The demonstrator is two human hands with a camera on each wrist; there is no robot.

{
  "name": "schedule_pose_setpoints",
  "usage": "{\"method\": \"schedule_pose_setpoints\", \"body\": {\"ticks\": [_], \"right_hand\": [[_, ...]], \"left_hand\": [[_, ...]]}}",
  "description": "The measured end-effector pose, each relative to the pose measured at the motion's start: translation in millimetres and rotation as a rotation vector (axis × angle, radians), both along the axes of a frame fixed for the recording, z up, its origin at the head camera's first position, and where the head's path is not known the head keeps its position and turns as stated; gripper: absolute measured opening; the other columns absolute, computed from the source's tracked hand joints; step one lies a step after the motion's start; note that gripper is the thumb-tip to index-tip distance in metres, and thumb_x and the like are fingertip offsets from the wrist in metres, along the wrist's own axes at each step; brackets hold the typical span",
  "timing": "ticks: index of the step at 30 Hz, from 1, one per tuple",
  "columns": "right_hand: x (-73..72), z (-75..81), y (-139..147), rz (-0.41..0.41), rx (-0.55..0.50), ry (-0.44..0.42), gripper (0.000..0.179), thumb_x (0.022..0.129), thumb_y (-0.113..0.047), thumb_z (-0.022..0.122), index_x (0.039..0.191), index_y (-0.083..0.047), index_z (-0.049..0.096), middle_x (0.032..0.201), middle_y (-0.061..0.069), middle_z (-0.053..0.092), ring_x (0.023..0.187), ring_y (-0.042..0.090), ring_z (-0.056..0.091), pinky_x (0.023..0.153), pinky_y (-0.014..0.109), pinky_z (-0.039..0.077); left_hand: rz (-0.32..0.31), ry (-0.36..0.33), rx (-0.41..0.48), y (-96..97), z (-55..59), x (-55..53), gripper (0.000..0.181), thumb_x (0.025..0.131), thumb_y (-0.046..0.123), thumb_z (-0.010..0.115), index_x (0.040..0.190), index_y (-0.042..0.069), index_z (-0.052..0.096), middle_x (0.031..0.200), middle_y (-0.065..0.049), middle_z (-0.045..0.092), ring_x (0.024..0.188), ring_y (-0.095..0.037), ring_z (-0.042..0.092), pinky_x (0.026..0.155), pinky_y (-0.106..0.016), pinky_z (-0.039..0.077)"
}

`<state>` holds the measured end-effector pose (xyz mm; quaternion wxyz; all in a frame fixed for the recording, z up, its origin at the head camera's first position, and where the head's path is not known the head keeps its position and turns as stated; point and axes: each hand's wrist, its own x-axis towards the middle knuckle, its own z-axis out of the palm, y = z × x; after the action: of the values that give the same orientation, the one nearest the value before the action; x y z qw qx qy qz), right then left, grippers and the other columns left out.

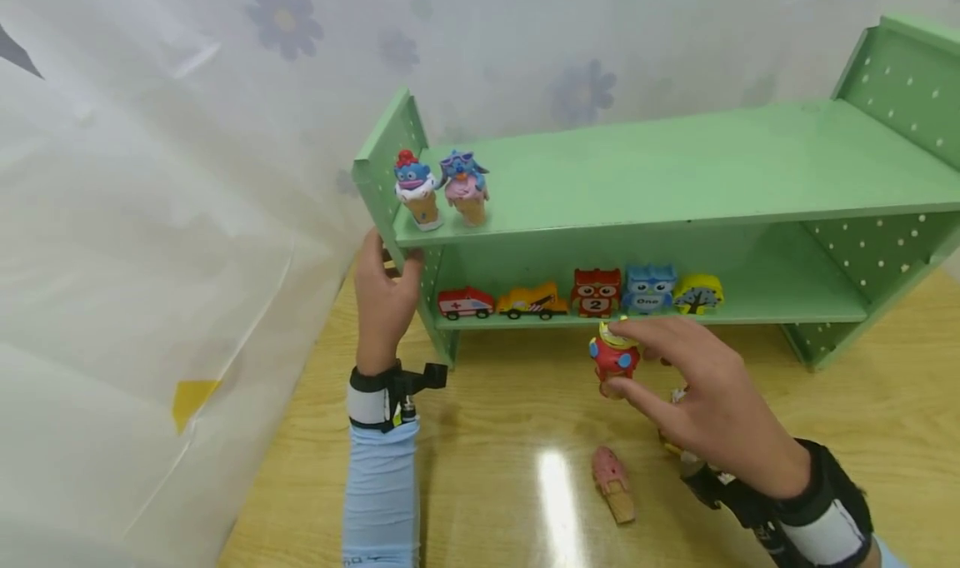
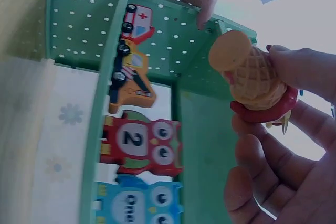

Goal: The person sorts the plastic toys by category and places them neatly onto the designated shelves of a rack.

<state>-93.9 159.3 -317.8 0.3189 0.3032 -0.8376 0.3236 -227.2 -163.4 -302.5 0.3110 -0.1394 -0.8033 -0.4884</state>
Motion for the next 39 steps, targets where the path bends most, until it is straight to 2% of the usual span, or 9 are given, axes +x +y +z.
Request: {"method": "schedule_pose_setpoints", "body": {"ticks": [4, 10, 13, 16, 19, 21, 26, 31, 39], "right_hand": [[-6.7, 14.4, -5, 0.028, -0.02, 0.084, 0.058, 0.092, -0.055, 0.058, 0.123, -0.006, 0.068, 0.113, 0.012, 0.072, 0.103, 0.022, 0.062, 0.1, 0.008, 0.038], [-20.7, 56.3, -7, 0.036, -0.015, 0.168, 0.06, 0.093, -0.055, 0.057, 0.123, -0.005, 0.069, 0.11, 0.014, 0.072, 0.095, 0.02, 0.058, 0.084, 0.017, 0.042], [-31.3, 79.0, -8, 0.05, -0.007, 0.166, 0.059, 0.092, -0.054, 0.058, 0.126, -0.006, 0.067, 0.11, 0.013, 0.072, 0.092, 0.019, 0.057, 0.079, 0.018, 0.041], [-42.7, 97.5, -13, 0.058, -0.007, 0.145, 0.052, 0.09, -0.04, 0.07, 0.13, -0.007, 0.064, 0.108, 0.012, 0.072, 0.089, 0.018, 0.055, 0.076, 0.018, 0.041], [-53.4, 110.0, -22, 0.054, -0.005, 0.117, 0.054, 0.083, -0.019, 0.08, 0.133, -0.007, 0.062, 0.107, 0.013, 0.071, 0.089, 0.019, 0.057, 0.075, 0.016, 0.042], [-61.1, 115.3, -30, 0.046, -0.006, 0.09, 0.059, 0.08, -0.011, 0.082, 0.135, -0.007, 0.06, 0.108, 0.014, 0.07, 0.09, 0.019, 0.058, 0.074, 0.016, 0.043], [-79.7, 122.4, -46, 0.038, -0.017, 0.026, 0.056, 0.084, -0.011, 0.078, 0.137, -0.006, 0.059, 0.115, 0.014, 0.068, 0.091, 0.021, 0.061, 0.076, 0.025, 0.048], [-92.1, 126.6, -53, 0.034, -0.02, -0.02, 0.054, 0.086, -0.011, 0.077, 0.136, -0.006, 0.059, 0.118, 0.014, 0.068, 0.092, 0.025, 0.062, 0.076, 0.037, 0.049], [-106.6, 128.2, -57, -0.004, 0.02, -0.027, 0.049, 0.088, -0.015, 0.075, 0.134, -0.006, 0.059, 0.114, 0.013, 0.07, 0.091, 0.026, 0.061, 0.07, 0.034, 0.044]], "left_hand": [[0.0, -0.013, -0.002, 0.0, -2.3, 1.3, 0.048, 0.094, 0.018, 0.057, 0.14, 0.008, 0.051, 0.13, -0.012, 0.06, 0.106, -0.026, 0.062, 0.083, -0.046, 0.057], [0.004, -0.008, 0.001, -0.3, -1.6, 0.4, 0.047, 0.095, 0.02, 0.056, 0.14, 0.01, 0.051, 0.129, -0.011, 0.06, 0.104, -0.026, 0.061, 0.083, -0.045, 0.057], [0.001, -0.004, 0.003, -0.9, -1.1, 0.5, 0.046, 0.095, 0.02, 0.056, 0.14, 0.01, 0.05, 0.129, -0.011, 0.06, 0.104, -0.026, 0.061, 0.083, -0.045, 0.057], [-0.004, -0.004, 0.002, -0.8, -1.4, 0.1, 0.046, 0.096, 0.02, 0.056, 0.14, 0.009, 0.051, 0.129, -0.012, 0.06, 0.104, -0.027, 0.061, 0.083, -0.045, 0.057], [-0.008, -0.006, 0.002, -0.7, -1.8, -0.8, 0.046, 0.095, 0.02, 0.056, 0.14, 0.009, 0.051, 0.129, -0.012, 0.06, 0.104, -0.027, 0.061, 0.082, -0.044, 0.057], [-0.011, -0.006, 0.001, -0.8, -1.8, -1.2, 0.046, 0.095, 0.02, 0.057, 0.14, 0.009, 0.051, 0.129, -0.012, 0.06, 0.103, -0.027, 0.061, 0.082, -0.044, 0.057], [-0.009, -0.01, 0.003, -0.7, -1.7, -0.2, 0.047, 0.095, 0.02, 0.057, 0.14, 0.009, 0.051, 0.13, -0.011, 0.06, 0.104, -0.026, 0.062, 0.082, -0.045, 0.058], [-0.003, -0.016, -0.001, -0.1, -1.9, 0.3, 0.047, 0.095, 0.02, 0.056, 0.14, 0.009, 0.051, 0.13, -0.012, 0.06, 0.105, -0.026, 0.062, 0.083, -0.046, 0.058], [-0.012, -0.007, -0.001, -0.7, -0.6, -0.8, 0.047, 0.095, 0.02, 0.056, 0.141, 0.009, 0.05, 0.129, -0.012, 0.06, 0.106, -0.026, 0.062, 0.083, -0.046, 0.058]]}}
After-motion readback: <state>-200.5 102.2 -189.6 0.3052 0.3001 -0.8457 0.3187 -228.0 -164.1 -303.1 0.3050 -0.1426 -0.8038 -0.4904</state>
